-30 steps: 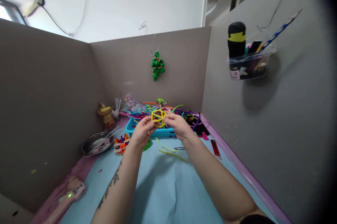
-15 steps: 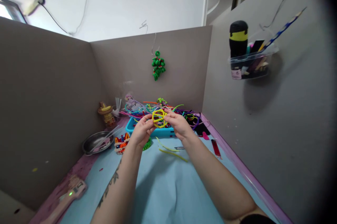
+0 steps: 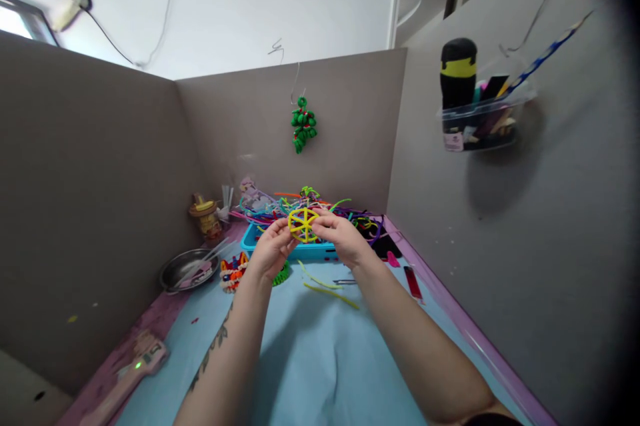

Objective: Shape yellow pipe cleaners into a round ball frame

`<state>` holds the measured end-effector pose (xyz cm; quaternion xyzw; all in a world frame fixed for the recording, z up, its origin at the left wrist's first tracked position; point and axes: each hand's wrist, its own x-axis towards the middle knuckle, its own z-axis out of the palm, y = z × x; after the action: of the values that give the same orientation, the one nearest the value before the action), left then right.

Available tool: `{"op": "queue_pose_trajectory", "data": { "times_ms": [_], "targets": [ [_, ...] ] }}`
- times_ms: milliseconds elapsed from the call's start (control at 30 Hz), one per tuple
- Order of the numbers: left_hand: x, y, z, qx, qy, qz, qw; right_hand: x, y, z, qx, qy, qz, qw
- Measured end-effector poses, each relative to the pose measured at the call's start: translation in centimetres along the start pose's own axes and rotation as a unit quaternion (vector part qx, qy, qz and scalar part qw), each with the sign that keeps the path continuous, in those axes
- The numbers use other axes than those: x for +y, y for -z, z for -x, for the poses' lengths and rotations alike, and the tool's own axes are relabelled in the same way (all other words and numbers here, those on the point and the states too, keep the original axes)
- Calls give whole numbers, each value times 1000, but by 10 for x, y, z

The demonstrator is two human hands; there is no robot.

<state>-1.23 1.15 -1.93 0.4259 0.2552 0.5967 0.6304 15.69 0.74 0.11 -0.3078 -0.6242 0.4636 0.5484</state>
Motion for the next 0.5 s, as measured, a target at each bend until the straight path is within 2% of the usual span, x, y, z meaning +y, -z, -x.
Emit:
{"op": "queue_pose_trajectory", "data": {
  "times_ms": [200, 333, 400, 500],
  "targets": [
    [-3, -2, -1, 15, -2, -25, 1000, 1, -7, 1, 29, -6, 17, 999],
    [6, -6, 3, 66, -23, -69, 995, 4, -6, -1, 57, 15, 47, 997],
    [19, -10, 8, 90, -53, -91, 990, 5, -5, -2, 35, 10, 29, 999],
    [47, -17, 17, 117, -145, -122, 975, 8, -2, -2, -23, -39, -32, 998]
  ]
}}
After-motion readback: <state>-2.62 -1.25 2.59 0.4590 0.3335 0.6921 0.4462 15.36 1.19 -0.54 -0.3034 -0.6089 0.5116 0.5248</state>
